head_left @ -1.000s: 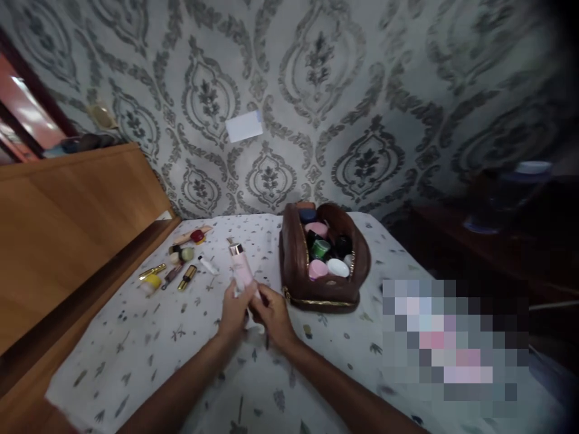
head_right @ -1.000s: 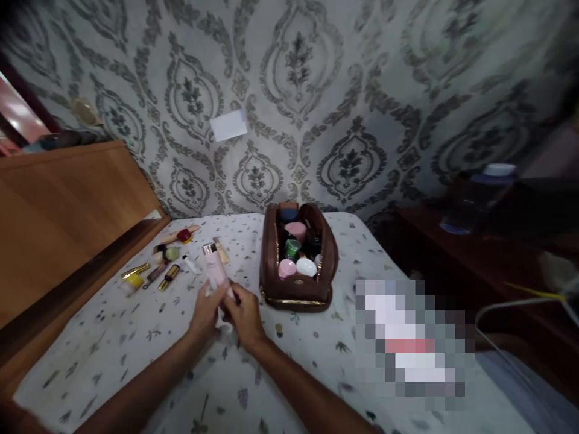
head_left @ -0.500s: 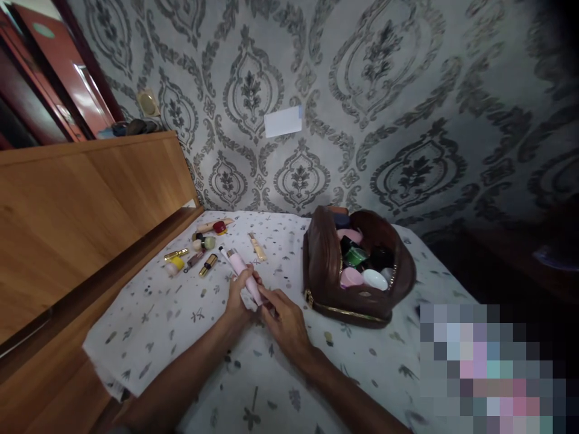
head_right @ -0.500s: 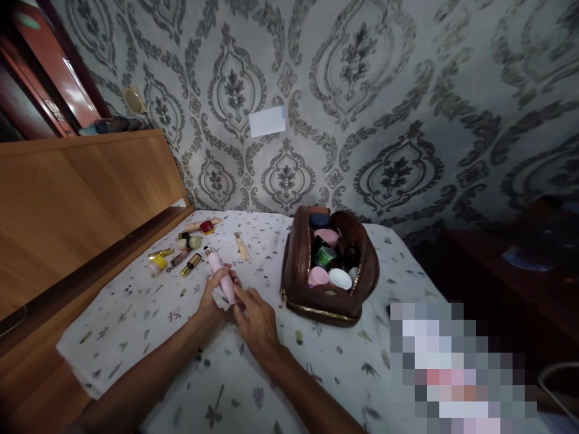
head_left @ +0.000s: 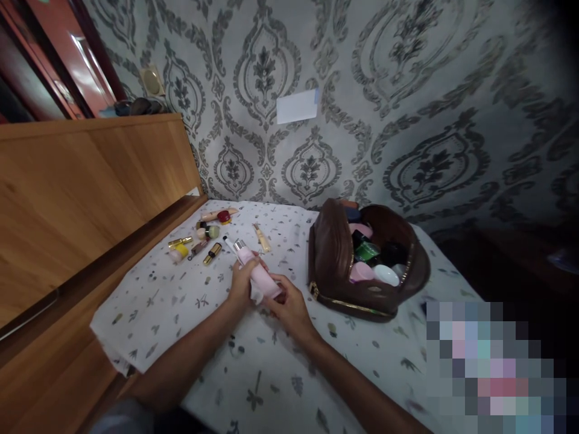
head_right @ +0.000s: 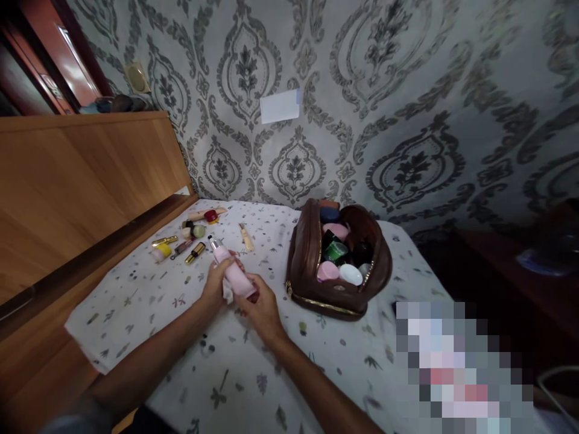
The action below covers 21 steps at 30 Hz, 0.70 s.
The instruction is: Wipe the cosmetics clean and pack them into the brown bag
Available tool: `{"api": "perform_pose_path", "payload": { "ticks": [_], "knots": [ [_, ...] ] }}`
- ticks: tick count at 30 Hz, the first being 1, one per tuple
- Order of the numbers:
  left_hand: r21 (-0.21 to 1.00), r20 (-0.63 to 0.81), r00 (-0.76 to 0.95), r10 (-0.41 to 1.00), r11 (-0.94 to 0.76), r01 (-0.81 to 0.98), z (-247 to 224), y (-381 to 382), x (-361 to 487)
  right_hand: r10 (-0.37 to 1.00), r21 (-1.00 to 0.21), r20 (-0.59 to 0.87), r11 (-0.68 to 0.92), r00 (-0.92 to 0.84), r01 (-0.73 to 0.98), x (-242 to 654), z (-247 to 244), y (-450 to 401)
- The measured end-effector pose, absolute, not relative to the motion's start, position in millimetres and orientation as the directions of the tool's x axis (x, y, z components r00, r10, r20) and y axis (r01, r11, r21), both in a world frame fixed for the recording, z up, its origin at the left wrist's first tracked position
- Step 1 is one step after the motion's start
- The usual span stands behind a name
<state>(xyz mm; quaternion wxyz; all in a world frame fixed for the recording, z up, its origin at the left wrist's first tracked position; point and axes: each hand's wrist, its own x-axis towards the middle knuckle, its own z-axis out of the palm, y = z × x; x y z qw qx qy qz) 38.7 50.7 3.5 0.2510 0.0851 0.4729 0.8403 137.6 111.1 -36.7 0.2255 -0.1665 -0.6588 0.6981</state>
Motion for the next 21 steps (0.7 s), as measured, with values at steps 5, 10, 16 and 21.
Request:
{"api": "perform_pose_path", "payload": {
  "ticks": [5, 10, 16, 21],
  "knots": [
    [0.806, -0.047, -0.917, 0.396, -0.527, -0.269, 14, 45, 11, 0.545, -0.937, 0.298, 0.323, -0.784, -0.132, 144, -38, 106],
    [0.783, -0.072, -0.936, 0.344, -0.562, -0.267, 18, 42, 1, 0.408, -0.694, 0.541, 0.711, -0.736, -0.115, 148, -45, 100],
    [0.766, -0.195, -0.842, 0.503, -0.458, -0.451, 4, 45, 35, 0.133, -0.149, 0.705, 0.988, -0.696, 0.037, 152, -45, 97],
    [0.733, -0.307, -0.736, 0.603, -0.344, -0.587, -12, 50, 65, 0.193, -0.168, 0.751, 0.981, -0.632, 0.1, 151, -46, 104]
  ]
}}
